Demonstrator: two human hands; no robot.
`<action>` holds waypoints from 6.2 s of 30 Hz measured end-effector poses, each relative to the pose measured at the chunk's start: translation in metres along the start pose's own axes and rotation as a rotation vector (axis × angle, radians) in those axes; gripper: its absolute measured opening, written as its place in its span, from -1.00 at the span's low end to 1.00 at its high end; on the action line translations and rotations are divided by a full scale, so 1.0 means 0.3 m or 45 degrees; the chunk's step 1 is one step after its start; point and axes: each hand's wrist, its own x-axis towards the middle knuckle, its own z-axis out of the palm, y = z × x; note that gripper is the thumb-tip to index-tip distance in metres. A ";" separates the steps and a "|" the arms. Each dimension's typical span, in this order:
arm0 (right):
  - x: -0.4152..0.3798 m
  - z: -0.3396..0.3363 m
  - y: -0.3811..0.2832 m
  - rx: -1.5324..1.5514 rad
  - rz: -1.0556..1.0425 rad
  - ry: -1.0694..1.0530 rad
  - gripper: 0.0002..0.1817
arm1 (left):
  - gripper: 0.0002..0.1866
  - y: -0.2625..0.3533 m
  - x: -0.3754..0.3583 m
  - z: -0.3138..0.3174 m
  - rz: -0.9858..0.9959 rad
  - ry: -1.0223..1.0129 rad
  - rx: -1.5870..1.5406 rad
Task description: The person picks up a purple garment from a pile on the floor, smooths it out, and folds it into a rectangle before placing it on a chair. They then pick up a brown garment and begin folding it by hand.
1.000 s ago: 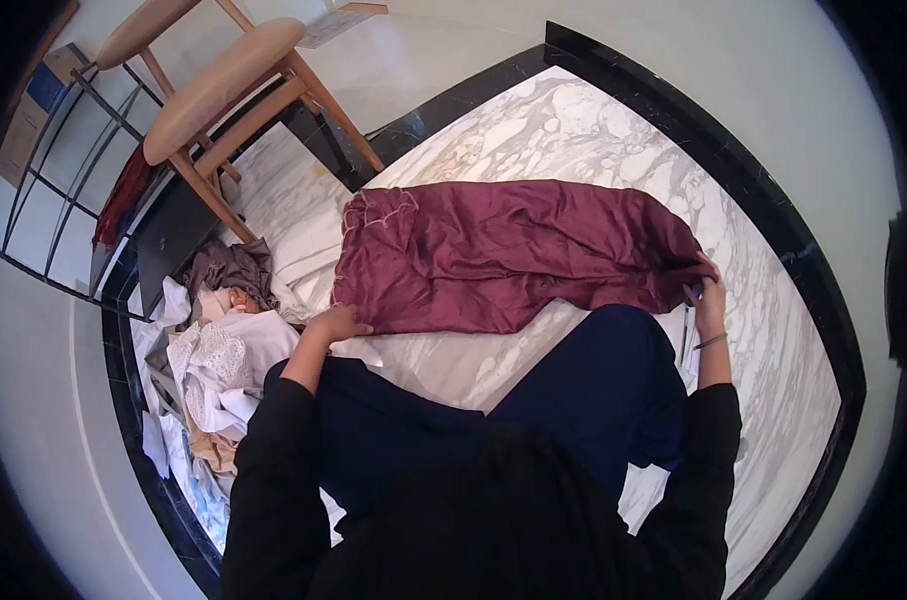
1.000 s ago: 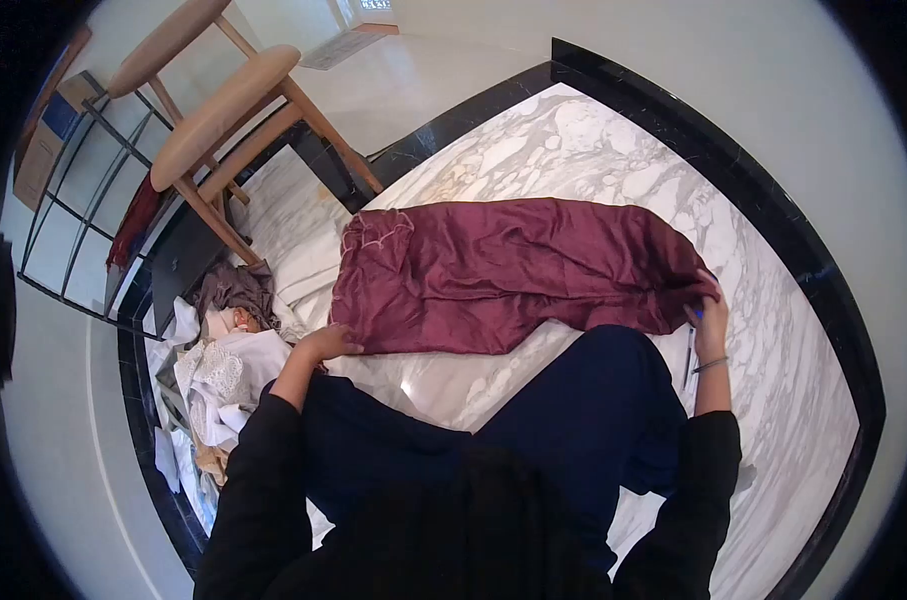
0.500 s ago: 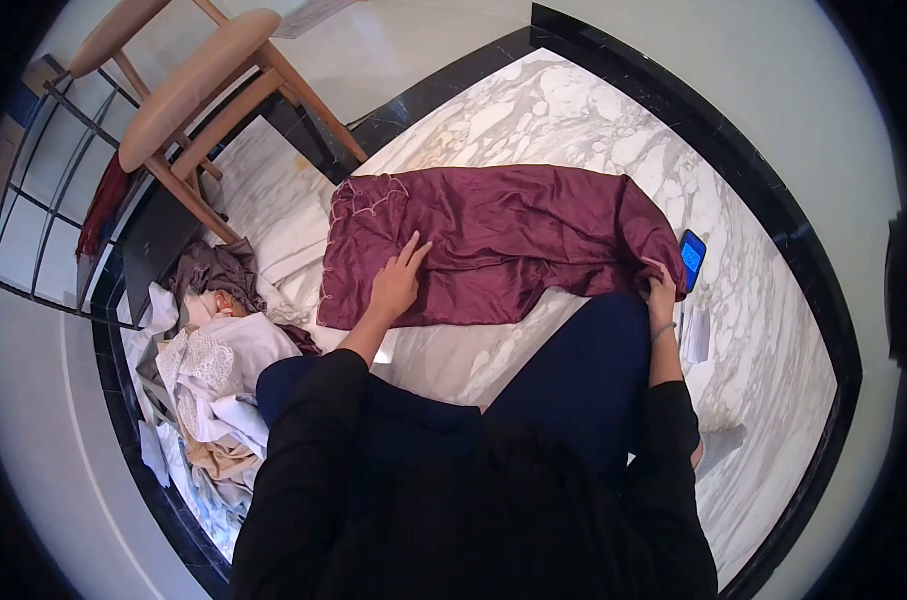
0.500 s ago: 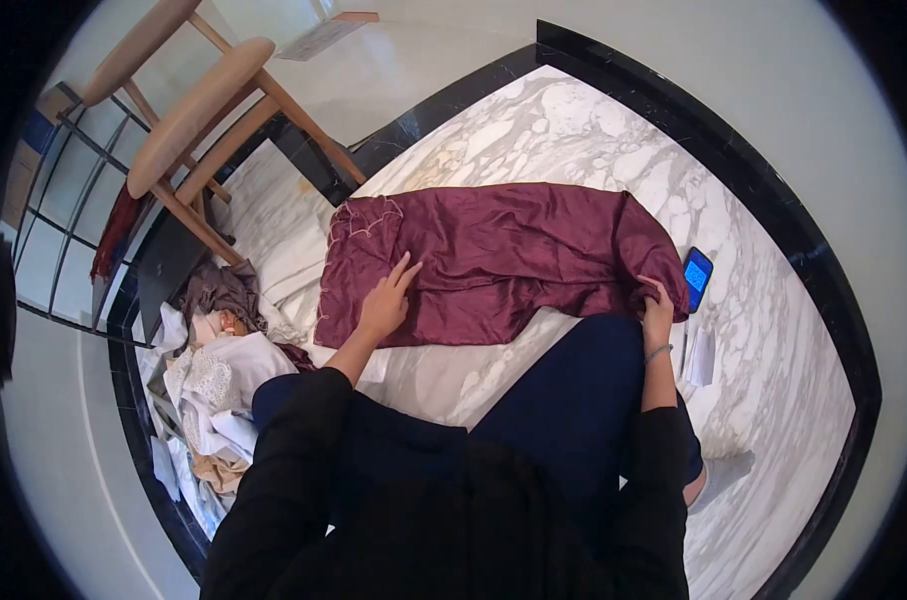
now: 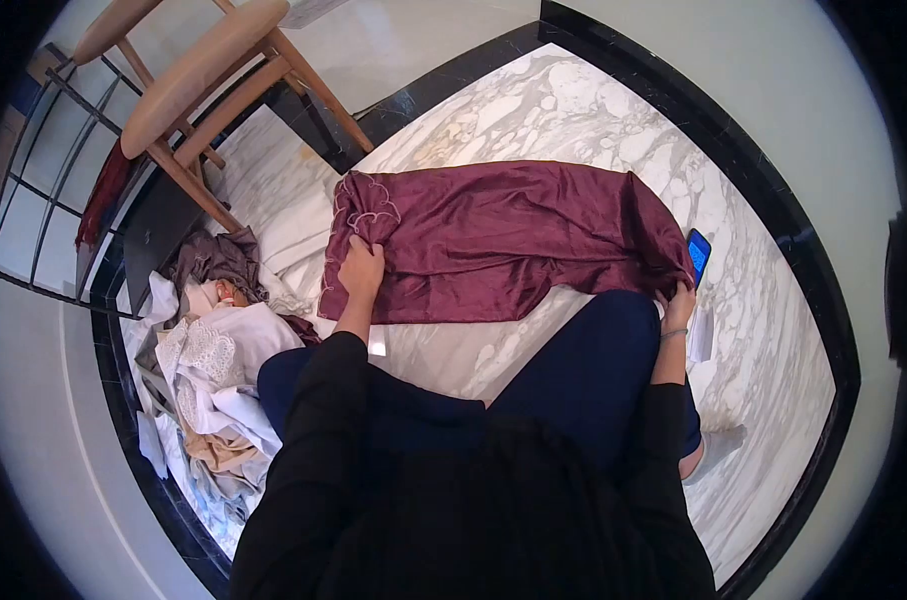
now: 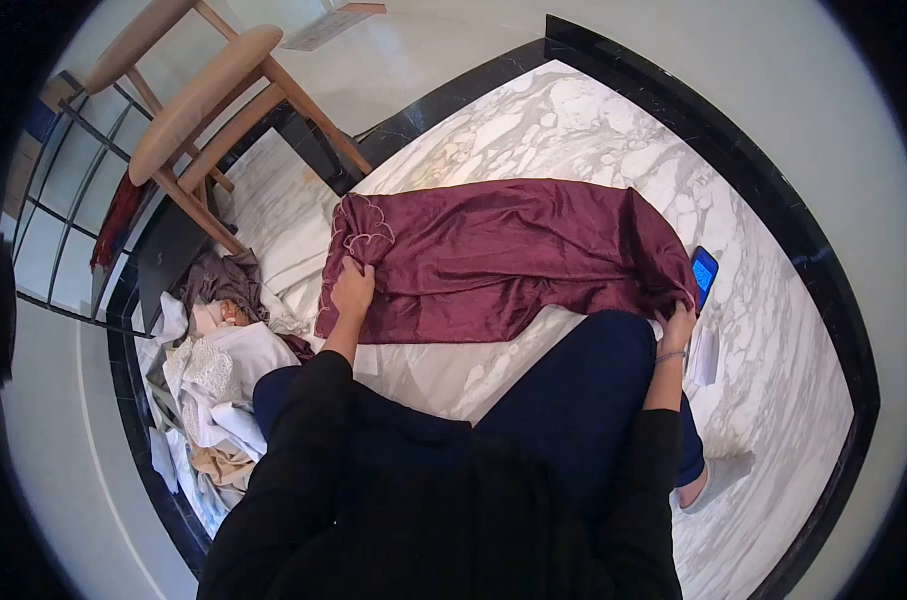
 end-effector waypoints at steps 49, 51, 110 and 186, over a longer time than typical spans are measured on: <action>-0.005 -0.068 -0.028 0.474 0.083 0.248 -0.63 | -0.69 -0.418 0.091 -0.194 -0.693 -0.479 -1.152; -0.006 -0.063 -0.022 0.458 0.072 0.282 -0.62 | -0.62 -0.399 0.049 -0.228 -0.675 -0.711 -0.863; 0.755 -0.447 -0.415 0.865 -0.102 -0.188 -0.66 | -0.72 -0.479 0.218 -0.028 -0.675 -0.583 -1.666; 0.055 0.606 0.205 -1.001 0.179 -0.047 -0.47 | -0.13 0.161 -0.294 0.016 0.661 0.293 0.038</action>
